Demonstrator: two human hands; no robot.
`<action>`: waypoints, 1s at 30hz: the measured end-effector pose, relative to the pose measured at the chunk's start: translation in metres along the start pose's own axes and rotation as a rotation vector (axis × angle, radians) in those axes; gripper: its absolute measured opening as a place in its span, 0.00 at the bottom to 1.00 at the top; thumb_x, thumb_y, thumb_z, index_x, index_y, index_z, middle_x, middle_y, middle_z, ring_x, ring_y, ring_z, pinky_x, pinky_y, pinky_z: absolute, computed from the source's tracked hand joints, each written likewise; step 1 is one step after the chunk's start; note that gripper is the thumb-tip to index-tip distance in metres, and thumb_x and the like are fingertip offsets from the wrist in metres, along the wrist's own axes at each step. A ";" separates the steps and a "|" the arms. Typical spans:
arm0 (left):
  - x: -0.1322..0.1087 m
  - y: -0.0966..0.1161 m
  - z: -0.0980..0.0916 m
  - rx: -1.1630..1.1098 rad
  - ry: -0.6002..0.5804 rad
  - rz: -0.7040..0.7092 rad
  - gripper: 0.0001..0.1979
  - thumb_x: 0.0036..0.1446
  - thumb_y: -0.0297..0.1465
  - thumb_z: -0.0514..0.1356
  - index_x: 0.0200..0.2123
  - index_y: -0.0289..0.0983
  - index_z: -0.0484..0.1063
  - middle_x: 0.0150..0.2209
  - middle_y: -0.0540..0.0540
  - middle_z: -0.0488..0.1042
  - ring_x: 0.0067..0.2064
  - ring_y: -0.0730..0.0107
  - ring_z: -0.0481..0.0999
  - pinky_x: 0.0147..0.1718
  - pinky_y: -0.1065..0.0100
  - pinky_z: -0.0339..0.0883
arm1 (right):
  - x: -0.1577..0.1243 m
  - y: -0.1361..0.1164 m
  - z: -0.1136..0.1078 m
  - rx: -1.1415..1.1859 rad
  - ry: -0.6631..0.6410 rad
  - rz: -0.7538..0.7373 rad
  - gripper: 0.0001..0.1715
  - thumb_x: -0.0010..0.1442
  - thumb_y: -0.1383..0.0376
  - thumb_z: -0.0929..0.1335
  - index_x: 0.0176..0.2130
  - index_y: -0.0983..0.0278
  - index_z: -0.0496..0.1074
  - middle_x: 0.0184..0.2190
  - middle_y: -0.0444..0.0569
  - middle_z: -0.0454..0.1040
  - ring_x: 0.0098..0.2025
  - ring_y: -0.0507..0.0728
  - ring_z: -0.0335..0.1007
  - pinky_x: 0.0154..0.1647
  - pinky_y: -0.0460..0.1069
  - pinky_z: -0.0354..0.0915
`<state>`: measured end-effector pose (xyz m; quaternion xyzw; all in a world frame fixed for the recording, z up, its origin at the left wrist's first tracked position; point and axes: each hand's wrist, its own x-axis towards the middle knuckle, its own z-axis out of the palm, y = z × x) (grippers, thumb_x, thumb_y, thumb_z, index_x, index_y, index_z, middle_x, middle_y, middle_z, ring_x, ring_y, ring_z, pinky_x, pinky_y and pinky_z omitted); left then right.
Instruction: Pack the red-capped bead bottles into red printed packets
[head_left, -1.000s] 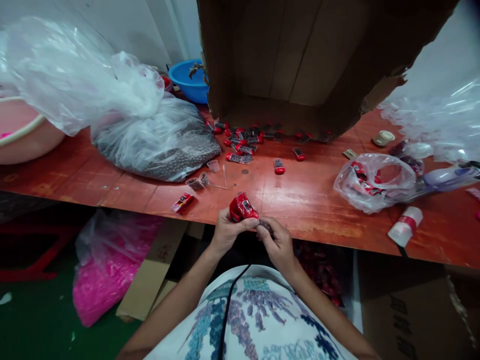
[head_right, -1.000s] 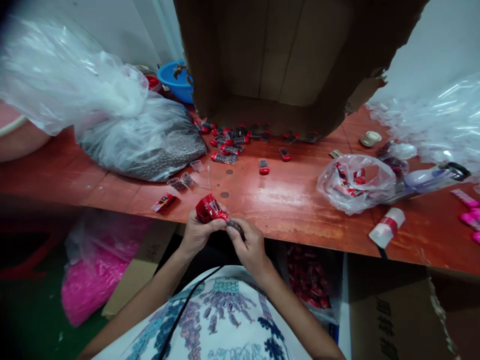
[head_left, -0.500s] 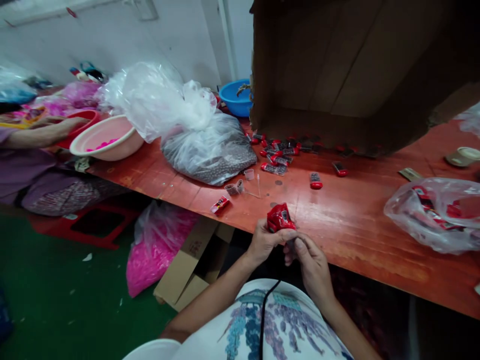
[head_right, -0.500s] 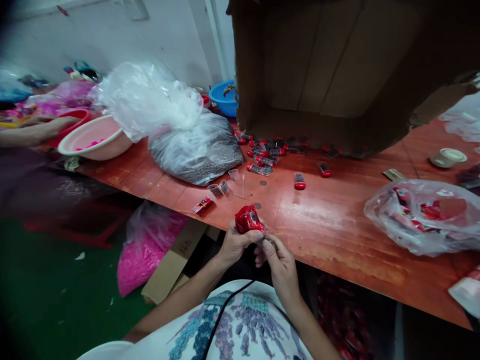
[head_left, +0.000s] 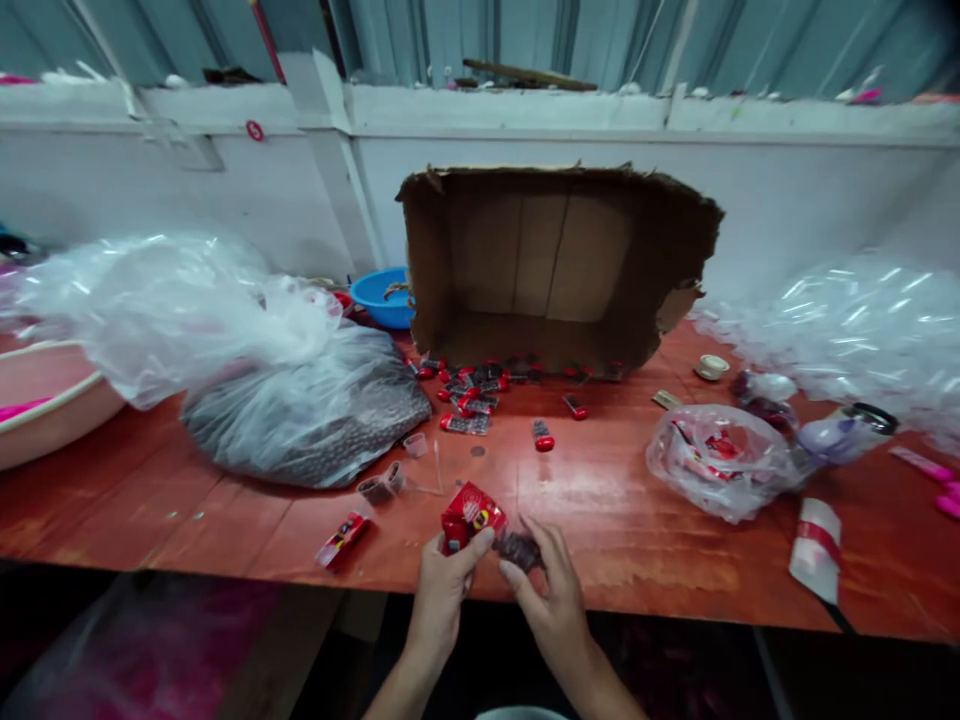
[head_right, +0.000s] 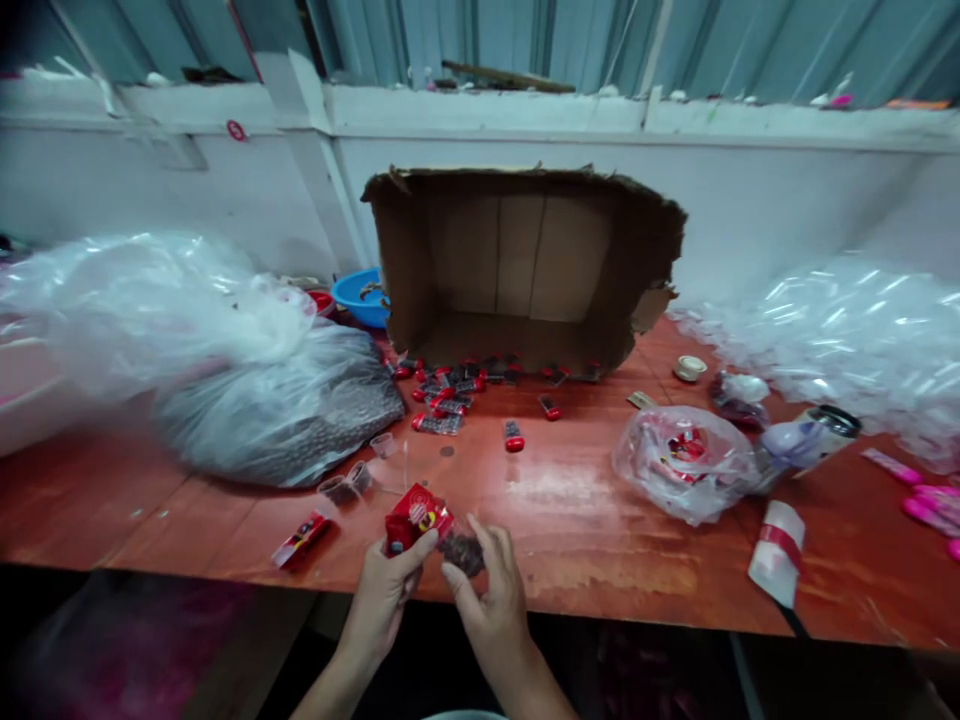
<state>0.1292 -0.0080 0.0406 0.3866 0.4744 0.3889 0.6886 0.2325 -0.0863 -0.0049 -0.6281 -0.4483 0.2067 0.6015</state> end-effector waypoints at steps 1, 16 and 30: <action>0.000 0.001 0.001 0.001 0.011 0.007 0.20 0.35 0.39 0.70 0.18 0.36 0.62 0.12 0.59 0.53 0.15 0.84 0.48 0.15 0.75 0.39 | 0.002 -0.001 0.001 0.067 -0.010 0.069 0.26 0.59 0.62 0.67 0.57 0.59 0.65 0.42 0.51 0.72 0.44 0.57 0.71 0.45 0.51 0.69; 0.011 -0.010 0.000 0.101 0.007 0.152 0.21 0.34 0.45 0.69 0.23 0.33 0.72 0.18 0.52 0.67 0.21 0.75 0.62 0.20 0.72 0.56 | 0.015 -0.003 -0.005 -0.252 -0.018 -0.273 0.16 0.63 0.68 0.62 0.50 0.59 0.69 0.40 0.50 0.75 0.41 0.56 0.73 0.41 0.48 0.68; 0.009 0.001 0.012 -0.108 0.097 0.023 0.24 0.30 0.40 0.72 0.15 0.36 0.58 0.12 0.58 0.54 0.15 0.83 0.50 0.14 0.76 0.42 | 0.025 -0.021 -0.008 -0.217 -0.057 -0.189 0.11 0.62 0.69 0.63 0.45 0.59 0.69 0.35 0.46 0.73 0.37 0.53 0.70 0.38 0.45 0.65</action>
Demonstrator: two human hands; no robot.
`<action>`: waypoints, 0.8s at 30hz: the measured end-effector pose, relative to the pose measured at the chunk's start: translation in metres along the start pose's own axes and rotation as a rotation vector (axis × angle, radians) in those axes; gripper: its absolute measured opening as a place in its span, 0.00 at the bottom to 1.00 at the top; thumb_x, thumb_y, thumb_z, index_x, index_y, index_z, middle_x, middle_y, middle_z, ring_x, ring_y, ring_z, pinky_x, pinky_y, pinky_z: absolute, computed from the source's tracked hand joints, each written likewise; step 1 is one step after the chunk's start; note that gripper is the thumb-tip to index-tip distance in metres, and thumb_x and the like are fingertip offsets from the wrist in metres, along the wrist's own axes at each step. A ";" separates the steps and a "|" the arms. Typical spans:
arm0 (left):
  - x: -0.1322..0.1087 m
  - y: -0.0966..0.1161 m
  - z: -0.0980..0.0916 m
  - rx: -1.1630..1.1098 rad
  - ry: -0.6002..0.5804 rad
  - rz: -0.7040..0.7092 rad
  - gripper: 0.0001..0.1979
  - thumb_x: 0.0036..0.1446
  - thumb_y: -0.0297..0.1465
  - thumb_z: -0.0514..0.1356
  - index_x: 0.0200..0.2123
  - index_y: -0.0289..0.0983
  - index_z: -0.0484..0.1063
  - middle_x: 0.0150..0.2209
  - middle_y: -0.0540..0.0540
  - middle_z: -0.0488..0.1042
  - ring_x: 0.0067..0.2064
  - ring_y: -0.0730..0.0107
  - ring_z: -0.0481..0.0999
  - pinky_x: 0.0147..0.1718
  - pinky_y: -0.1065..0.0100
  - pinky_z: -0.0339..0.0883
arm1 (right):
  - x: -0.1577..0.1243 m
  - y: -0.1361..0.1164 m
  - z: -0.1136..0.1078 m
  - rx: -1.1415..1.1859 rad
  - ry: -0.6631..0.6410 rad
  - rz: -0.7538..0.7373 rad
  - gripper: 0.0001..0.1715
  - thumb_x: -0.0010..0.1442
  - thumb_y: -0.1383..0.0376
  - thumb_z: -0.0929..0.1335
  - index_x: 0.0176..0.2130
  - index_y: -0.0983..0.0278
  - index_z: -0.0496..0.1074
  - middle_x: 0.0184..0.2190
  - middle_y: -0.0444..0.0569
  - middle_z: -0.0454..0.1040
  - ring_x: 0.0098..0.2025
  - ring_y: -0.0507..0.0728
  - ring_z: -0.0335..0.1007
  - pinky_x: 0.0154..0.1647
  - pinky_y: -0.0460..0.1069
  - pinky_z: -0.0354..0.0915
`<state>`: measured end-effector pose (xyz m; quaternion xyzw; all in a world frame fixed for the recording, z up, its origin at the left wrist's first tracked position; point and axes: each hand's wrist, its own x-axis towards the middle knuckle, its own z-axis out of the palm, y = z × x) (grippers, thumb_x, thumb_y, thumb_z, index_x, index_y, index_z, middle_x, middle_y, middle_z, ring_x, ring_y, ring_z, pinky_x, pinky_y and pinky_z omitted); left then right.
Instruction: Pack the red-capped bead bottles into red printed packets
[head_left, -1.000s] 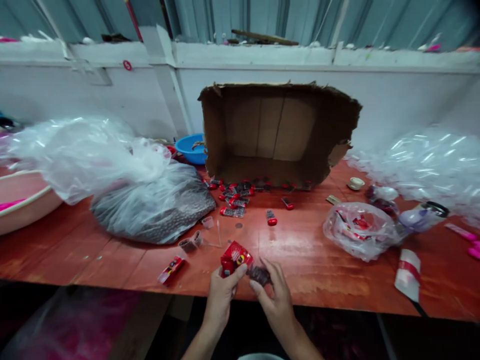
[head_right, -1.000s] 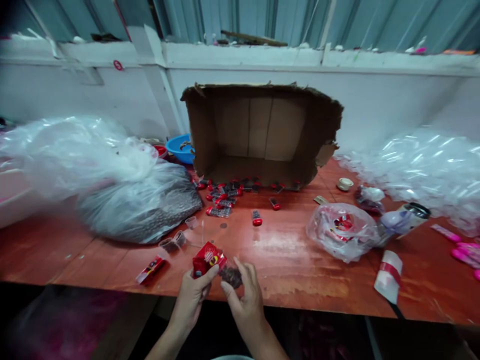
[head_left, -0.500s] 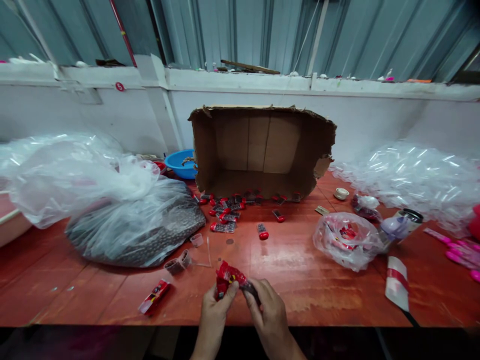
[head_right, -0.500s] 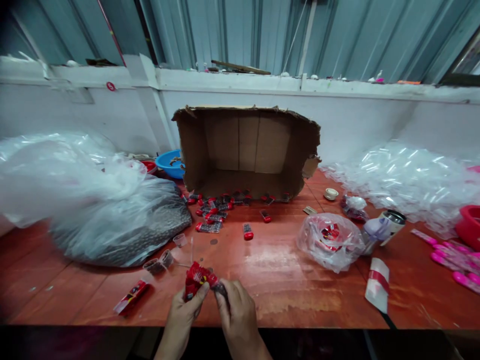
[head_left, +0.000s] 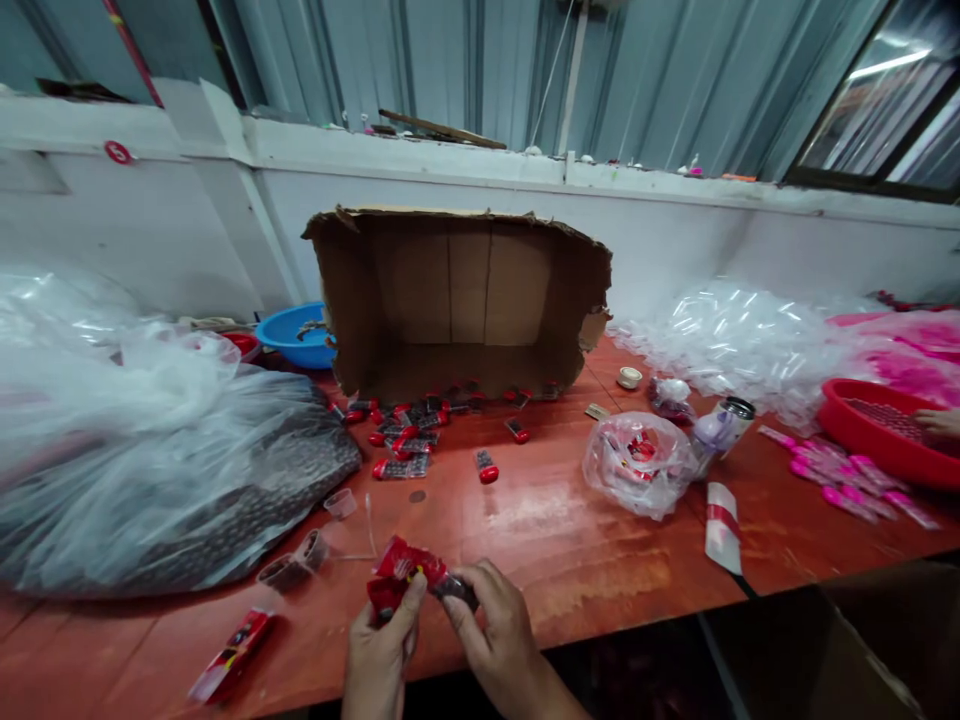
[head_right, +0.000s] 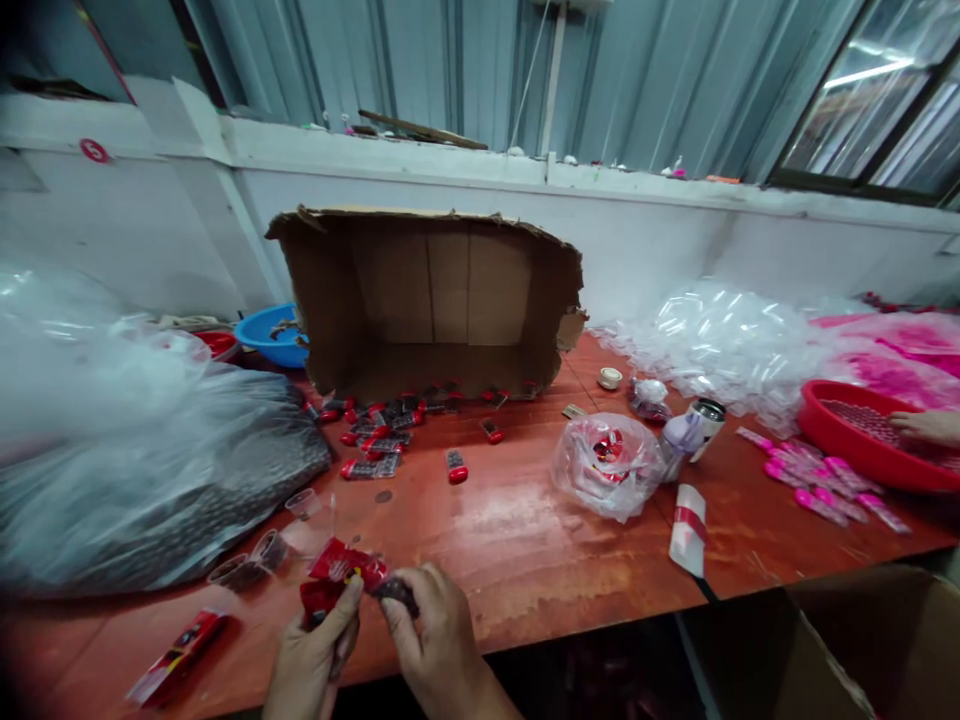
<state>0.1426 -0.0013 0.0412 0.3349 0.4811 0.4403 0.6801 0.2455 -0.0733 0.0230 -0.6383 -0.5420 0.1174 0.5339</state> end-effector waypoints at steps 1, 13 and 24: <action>-0.001 0.001 0.001 -0.017 0.018 0.012 0.24 0.29 0.38 0.72 0.15 0.36 0.58 0.12 0.58 0.53 0.15 0.83 0.50 0.14 0.76 0.42 | -0.001 0.001 0.000 -0.005 0.005 -0.014 0.12 0.62 0.69 0.63 0.45 0.60 0.69 0.36 0.47 0.73 0.38 0.54 0.70 0.39 0.46 0.66; -0.001 0.004 0.000 -0.125 0.039 0.089 0.20 0.34 0.34 0.70 0.14 0.36 0.59 0.12 0.59 0.52 0.15 0.84 0.48 0.15 0.75 0.41 | -0.007 0.004 0.012 0.210 -0.045 0.135 0.11 0.63 0.65 0.62 0.44 0.59 0.70 0.38 0.48 0.74 0.41 0.55 0.71 0.41 0.46 0.67; 0.028 0.005 -0.026 0.066 0.118 0.339 0.16 0.39 0.36 0.69 0.21 0.34 0.66 0.18 0.56 0.62 0.20 0.80 0.56 0.19 0.74 0.50 | -0.005 0.009 0.020 0.271 -0.111 0.293 0.14 0.61 0.58 0.64 0.42 0.62 0.73 0.35 0.49 0.75 0.37 0.56 0.72 0.34 0.46 0.67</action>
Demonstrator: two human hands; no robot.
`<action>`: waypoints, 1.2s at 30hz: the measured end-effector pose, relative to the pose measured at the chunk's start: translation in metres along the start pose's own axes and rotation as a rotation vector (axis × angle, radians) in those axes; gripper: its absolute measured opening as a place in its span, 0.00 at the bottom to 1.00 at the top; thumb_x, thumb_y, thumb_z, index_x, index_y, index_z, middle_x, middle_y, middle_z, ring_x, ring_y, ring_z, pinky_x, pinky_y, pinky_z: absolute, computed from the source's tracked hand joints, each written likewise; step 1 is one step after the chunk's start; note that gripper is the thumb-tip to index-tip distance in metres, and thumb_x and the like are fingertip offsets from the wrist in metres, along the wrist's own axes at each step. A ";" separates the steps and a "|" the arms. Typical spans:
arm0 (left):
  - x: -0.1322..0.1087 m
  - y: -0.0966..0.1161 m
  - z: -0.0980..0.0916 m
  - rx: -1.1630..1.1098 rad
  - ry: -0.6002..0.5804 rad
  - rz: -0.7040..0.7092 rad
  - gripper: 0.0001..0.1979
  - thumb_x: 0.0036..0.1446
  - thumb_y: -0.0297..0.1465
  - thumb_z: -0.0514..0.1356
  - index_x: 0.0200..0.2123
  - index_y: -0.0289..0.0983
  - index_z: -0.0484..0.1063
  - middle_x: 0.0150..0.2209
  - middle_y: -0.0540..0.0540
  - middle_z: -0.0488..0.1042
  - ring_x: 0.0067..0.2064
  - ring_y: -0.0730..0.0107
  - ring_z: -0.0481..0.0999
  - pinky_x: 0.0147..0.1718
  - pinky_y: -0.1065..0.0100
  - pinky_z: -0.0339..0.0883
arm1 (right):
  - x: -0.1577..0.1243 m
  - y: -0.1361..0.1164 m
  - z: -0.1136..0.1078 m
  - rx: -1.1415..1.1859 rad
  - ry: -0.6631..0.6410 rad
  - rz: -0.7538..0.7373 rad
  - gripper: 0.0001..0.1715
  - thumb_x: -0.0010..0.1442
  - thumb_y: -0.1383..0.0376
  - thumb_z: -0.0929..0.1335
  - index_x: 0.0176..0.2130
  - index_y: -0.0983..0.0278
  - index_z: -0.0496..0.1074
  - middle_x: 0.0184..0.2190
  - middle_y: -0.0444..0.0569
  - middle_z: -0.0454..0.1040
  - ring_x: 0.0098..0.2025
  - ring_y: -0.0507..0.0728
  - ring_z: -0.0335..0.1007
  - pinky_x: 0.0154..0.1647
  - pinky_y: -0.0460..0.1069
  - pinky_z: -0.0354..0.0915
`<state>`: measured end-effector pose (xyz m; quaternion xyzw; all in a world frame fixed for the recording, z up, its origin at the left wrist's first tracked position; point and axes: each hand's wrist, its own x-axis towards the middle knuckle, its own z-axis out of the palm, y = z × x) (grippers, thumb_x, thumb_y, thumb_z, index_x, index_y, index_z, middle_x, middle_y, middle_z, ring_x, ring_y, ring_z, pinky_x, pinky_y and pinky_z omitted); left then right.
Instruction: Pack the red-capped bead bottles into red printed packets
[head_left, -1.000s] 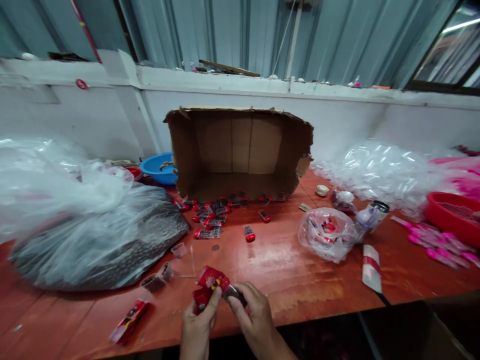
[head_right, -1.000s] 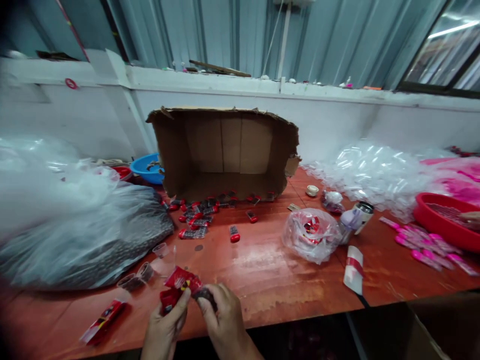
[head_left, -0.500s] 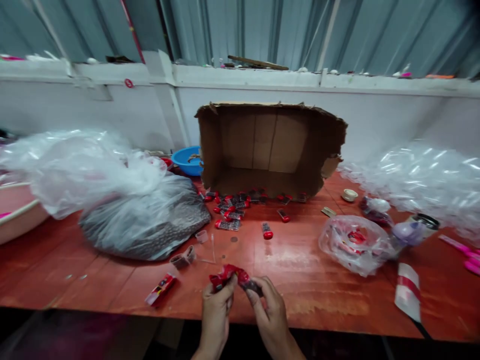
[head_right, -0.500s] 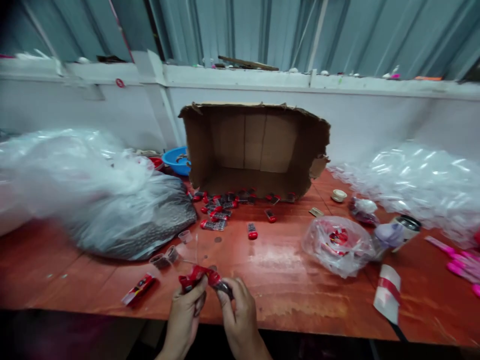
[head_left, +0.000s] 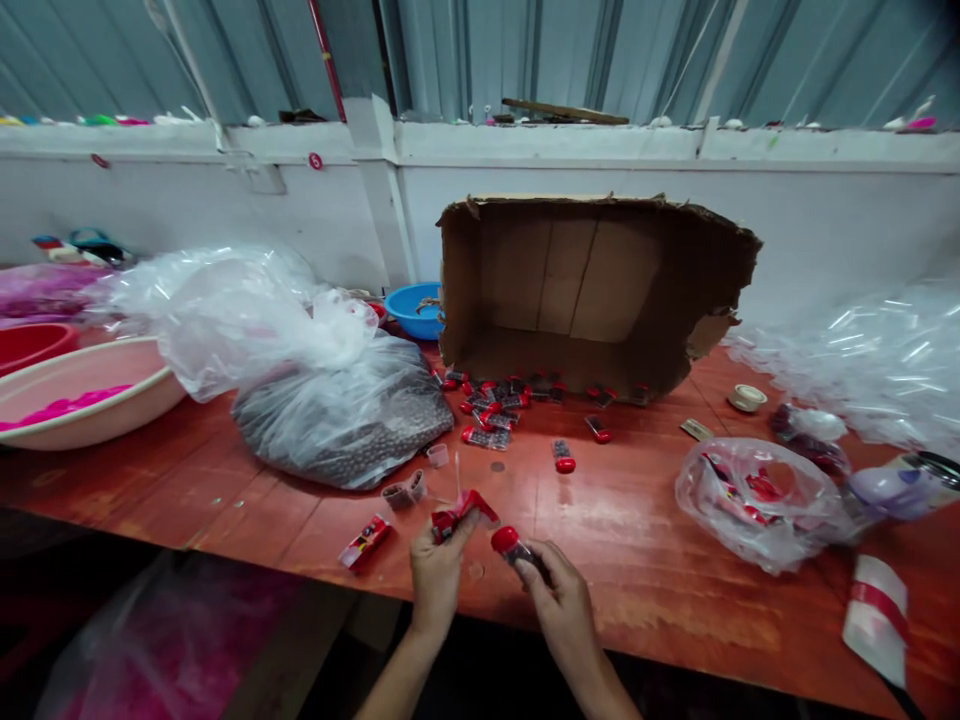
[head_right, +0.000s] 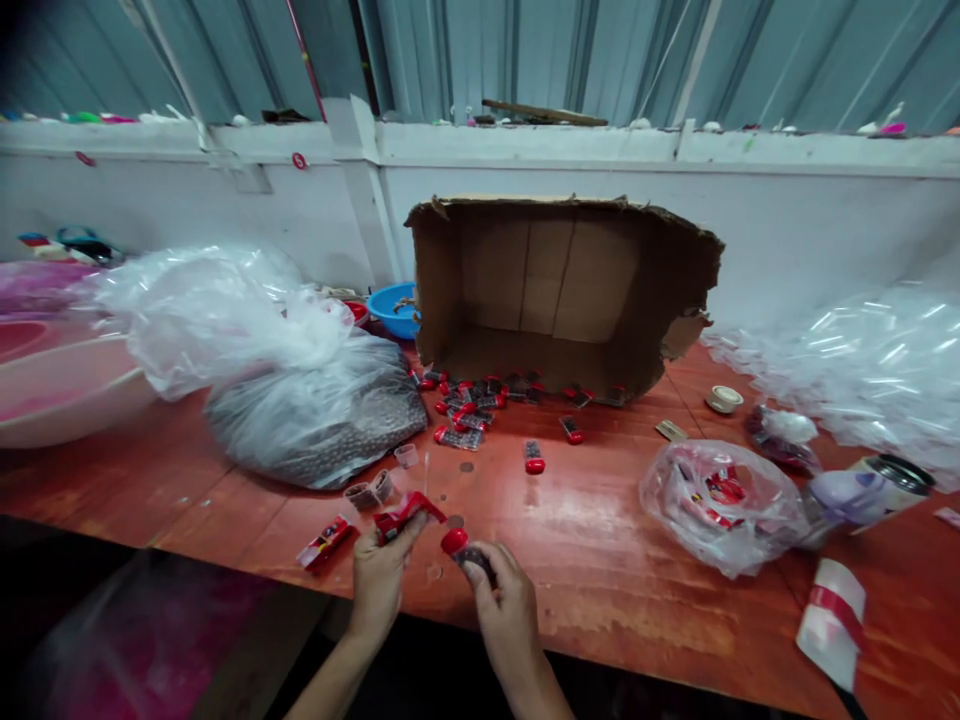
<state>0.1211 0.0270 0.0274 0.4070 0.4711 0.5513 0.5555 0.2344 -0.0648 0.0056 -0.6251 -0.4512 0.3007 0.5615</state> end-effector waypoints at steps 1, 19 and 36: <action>0.003 -0.001 -0.001 0.021 -0.011 0.015 0.16 0.39 0.36 0.69 0.20 0.35 0.65 0.17 0.57 0.60 0.20 0.80 0.55 0.19 0.74 0.50 | 0.001 0.002 0.001 0.049 0.007 0.035 0.15 0.61 0.58 0.64 0.42 0.62 0.73 0.35 0.49 0.75 0.36 0.56 0.72 0.34 0.47 0.68; 0.018 -0.051 -0.047 0.205 0.001 -0.063 0.15 0.41 0.41 0.67 0.25 0.34 0.73 0.19 0.53 0.67 0.23 0.73 0.63 0.25 0.72 0.59 | 0.135 0.048 0.052 -0.009 -0.061 0.006 0.12 0.52 0.62 0.66 0.37 0.64 0.72 0.34 0.47 0.76 0.37 0.56 0.71 0.41 0.51 0.66; 0.021 -0.065 -0.053 0.376 -0.175 -0.014 0.10 0.48 0.40 0.63 0.26 0.39 0.76 0.24 0.47 0.73 0.27 0.65 0.70 0.29 0.70 0.62 | 0.233 0.056 0.116 -0.418 -0.326 -0.110 0.14 0.54 0.68 0.66 0.42 0.59 0.74 0.26 0.41 0.76 0.25 0.54 0.71 0.31 0.47 0.65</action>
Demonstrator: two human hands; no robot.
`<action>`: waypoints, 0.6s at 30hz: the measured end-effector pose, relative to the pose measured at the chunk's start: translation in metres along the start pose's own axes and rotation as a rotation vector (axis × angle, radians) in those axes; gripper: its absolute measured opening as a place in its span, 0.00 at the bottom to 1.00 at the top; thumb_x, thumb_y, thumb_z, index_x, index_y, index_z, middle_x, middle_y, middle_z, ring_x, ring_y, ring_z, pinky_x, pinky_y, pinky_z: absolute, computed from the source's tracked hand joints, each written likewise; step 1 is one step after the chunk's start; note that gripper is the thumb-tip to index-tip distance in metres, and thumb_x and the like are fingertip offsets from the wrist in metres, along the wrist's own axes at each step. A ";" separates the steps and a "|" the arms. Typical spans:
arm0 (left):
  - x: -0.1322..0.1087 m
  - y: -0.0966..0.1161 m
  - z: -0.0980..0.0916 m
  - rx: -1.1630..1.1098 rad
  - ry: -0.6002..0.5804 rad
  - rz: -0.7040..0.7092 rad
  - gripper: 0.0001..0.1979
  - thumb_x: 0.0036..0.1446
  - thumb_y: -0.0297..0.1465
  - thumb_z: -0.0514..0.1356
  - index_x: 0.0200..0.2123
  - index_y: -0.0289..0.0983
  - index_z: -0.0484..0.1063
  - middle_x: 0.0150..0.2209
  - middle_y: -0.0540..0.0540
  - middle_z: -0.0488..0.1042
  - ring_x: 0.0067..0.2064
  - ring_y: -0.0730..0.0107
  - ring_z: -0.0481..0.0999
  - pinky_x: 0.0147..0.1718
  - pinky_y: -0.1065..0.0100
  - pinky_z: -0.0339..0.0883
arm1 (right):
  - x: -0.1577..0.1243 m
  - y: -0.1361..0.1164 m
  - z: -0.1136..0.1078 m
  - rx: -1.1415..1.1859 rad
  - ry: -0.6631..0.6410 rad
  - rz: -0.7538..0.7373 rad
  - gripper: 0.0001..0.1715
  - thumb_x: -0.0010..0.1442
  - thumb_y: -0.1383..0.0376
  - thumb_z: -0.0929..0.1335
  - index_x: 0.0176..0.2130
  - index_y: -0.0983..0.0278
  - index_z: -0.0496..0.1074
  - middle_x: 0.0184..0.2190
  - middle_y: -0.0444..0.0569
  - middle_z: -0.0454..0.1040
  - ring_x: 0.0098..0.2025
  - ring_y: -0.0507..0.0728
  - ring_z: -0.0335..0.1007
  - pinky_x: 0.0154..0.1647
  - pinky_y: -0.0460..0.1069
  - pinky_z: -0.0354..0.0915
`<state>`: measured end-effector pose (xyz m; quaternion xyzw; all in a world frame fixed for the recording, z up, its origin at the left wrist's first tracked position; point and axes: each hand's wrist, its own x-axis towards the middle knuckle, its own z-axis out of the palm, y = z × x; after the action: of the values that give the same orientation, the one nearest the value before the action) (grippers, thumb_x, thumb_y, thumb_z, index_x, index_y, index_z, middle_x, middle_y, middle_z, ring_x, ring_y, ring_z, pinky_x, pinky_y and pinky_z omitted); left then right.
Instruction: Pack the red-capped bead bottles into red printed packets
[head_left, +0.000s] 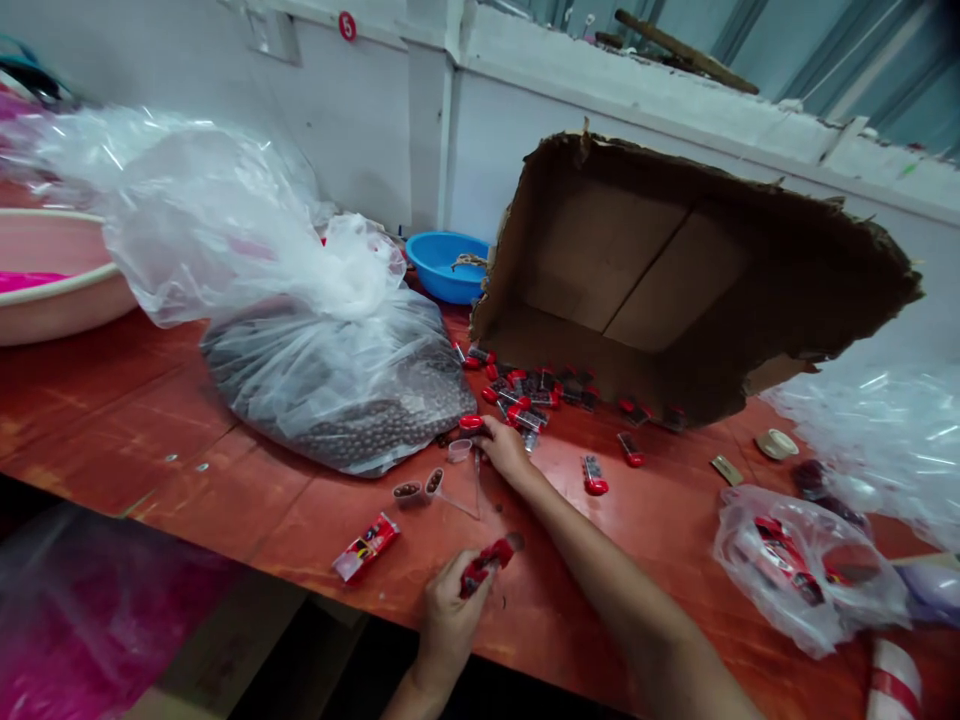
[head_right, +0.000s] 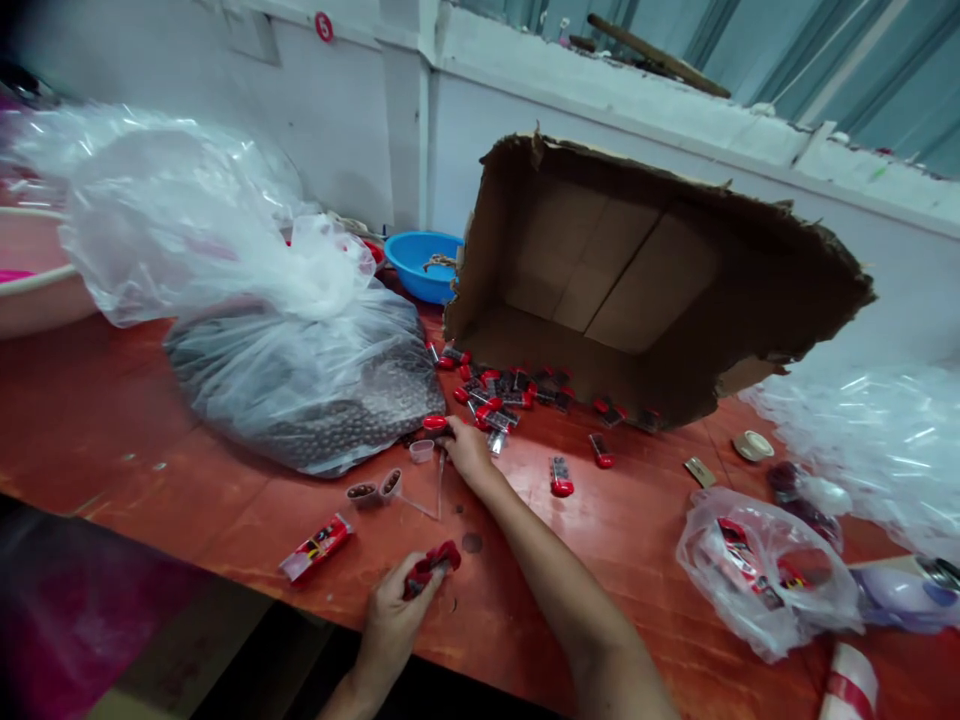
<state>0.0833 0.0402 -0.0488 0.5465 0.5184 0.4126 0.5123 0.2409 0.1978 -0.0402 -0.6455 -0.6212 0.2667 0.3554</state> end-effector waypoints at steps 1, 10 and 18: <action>0.000 -0.001 0.000 0.002 -0.008 0.003 0.10 0.48 0.40 0.63 0.26 0.40 0.76 0.24 0.47 0.73 0.27 0.65 0.70 0.29 0.70 0.62 | 0.000 -0.001 -0.003 -0.024 0.005 -0.014 0.16 0.55 0.69 0.66 0.44 0.58 0.73 0.31 0.43 0.77 0.31 0.55 0.73 0.36 0.48 0.66; 0.001 -0.005 0.002 0.047 -0.021 0.047 0.06 0.50 0.37 0.63 0.29 0.41 0.77 0.27 0.46 0.76 0.28 0.65 0.73 0.31 0.70 0.65 | 0.048 0.009 -0.055 -0.555 0.084 -0.006 0.28 0.59 0.56 0.66 0.57 0.60 0.65 0.64 0.53 0.55 0.63 0.67 0.49 0.61 0.62 0.47; 0.002 -0.025 0.002 0.076 0.006 0.104 0.12 0.51 0.39 0.62 0.36 0.40 0.77 0.31 0.45 0.79 0.32 0.64 0.77 0.33 0.69 0.70 | -0.006 0.036 -0.089 -0.694 -0.055 -0.036 0.26 0.59 0.54 0.64 0.56 0.57 0.66 0.61 0.48 0.61 0.61 0.62 0.55 0.62 0.60 0.47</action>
<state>0.0816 0.0399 -0.0743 0.5905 0.5063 0.4201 0.4673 0.3324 0.1810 -0.0152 -0.7094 -0.6955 0.0505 0.1028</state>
